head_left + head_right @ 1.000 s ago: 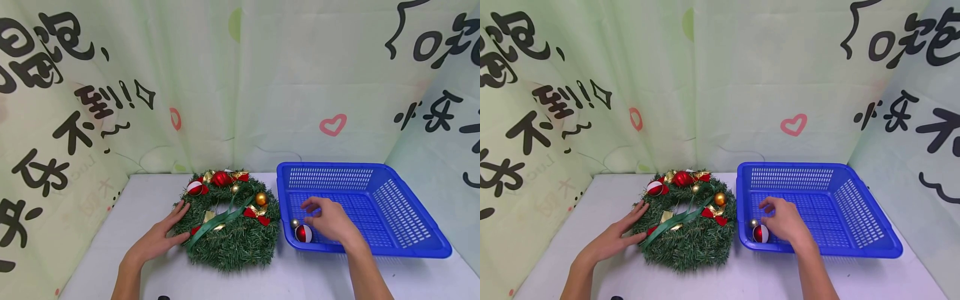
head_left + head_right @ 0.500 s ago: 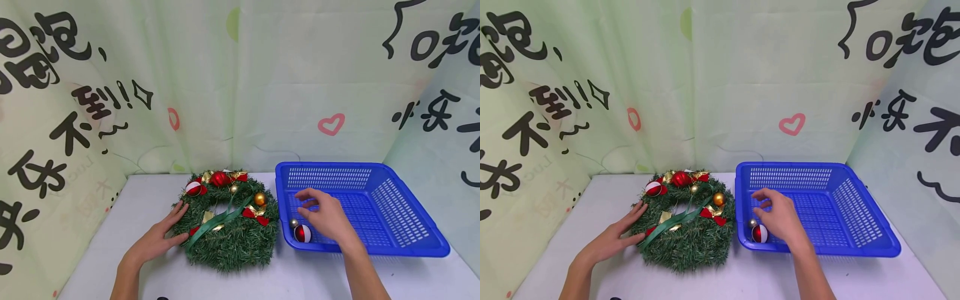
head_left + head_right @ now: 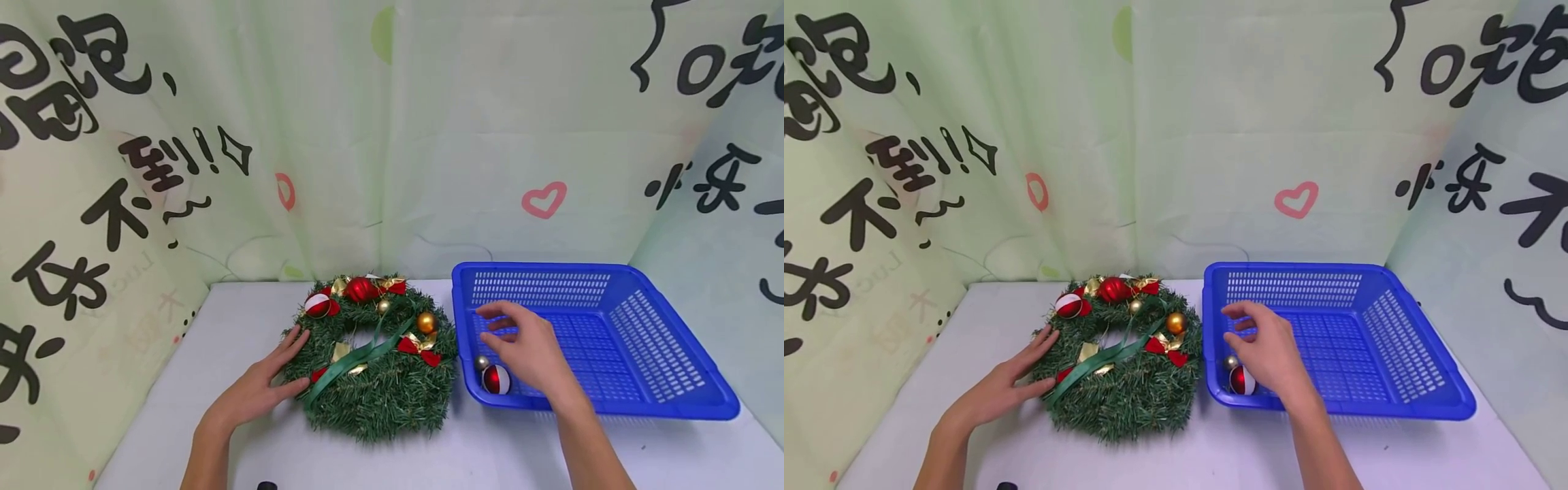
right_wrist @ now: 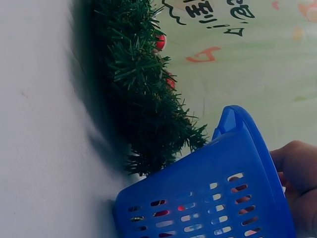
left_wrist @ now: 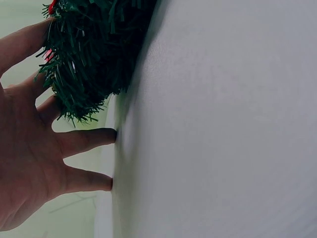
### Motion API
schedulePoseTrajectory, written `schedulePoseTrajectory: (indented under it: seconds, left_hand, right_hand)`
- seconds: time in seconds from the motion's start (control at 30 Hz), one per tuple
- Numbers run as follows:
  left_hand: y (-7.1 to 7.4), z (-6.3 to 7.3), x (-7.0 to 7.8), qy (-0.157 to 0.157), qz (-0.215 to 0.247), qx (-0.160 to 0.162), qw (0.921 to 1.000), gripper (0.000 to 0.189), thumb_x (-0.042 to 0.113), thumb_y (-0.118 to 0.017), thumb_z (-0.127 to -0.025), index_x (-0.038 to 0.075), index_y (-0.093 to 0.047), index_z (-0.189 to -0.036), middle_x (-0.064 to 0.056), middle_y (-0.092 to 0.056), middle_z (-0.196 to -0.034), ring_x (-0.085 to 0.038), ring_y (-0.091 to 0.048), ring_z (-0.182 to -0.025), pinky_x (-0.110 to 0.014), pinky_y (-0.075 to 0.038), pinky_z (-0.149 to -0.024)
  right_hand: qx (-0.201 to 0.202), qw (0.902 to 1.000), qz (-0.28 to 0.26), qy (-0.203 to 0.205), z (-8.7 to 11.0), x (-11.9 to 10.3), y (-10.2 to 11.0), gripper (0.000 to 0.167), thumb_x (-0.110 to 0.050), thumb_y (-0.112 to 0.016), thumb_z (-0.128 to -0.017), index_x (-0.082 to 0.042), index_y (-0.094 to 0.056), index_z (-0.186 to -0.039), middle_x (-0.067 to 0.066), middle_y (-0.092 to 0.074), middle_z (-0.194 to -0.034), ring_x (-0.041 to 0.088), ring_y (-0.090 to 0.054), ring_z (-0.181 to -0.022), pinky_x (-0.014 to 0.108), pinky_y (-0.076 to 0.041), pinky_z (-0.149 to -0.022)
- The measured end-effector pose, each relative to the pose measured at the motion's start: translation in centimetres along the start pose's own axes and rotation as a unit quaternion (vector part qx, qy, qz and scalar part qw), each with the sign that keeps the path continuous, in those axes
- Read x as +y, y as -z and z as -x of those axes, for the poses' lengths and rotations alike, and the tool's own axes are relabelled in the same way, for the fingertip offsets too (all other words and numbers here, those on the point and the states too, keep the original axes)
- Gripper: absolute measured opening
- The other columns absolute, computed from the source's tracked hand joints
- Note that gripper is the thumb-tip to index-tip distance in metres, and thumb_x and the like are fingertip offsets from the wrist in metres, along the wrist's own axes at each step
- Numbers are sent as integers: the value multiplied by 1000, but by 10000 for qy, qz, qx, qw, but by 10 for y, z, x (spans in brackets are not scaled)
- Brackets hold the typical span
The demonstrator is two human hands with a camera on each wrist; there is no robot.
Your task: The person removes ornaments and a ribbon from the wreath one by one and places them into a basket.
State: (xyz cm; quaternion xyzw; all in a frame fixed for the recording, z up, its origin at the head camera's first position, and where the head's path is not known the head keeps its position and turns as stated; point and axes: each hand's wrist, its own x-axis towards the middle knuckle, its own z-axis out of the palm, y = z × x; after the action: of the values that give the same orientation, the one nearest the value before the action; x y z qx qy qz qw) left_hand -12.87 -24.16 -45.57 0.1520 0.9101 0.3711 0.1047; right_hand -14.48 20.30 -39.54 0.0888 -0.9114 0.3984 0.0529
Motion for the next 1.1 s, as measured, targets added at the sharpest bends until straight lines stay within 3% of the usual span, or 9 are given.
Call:
schedulePoseTrajectory:
  seconds: [0.4, 0.97, 1.1]
  left_hand:
    - [1, -1, -1, -8, -32, 5, 10000, 81, 48, -63, -103, 29, -20, -168, -2, -7, -177, -45, -19, -158, -74, -31, -115]
    - [2, -1, -1, 18, -70, -30, 10000, 82, 49, -63, -102, 27, -21, -168, -2, -7, -177, -45, -21, -157, -73, -31, -115]
    - [1, -1, -1, 18, -36, -21, 10000, 82, 49, -64, -102, 28, -21, -168, -2, -7, -177, -45, -20, -158, -73, -30, -115]
  right_hand:
    - [-17, 9989, -430, 175, -3, -6, -7, 35, -6, -74, -95, -8, -69, -130, 12, -73, -124, 29, -72, -108, 36, -62, -89]
    - [-257, 9960, -770, 374, -18, -21, -22, 38, -3, -75, -94, -11, -69, -131, 12, -71, -128, 28, -73, -109, 38, -61, -93]
    - [-370, 9943, -892, 443, -22, -27, -25, 39, -2, -74, -94, -10, -68, -131, 12, -70, -130, 33, -72, -112, 37, -61, -93]
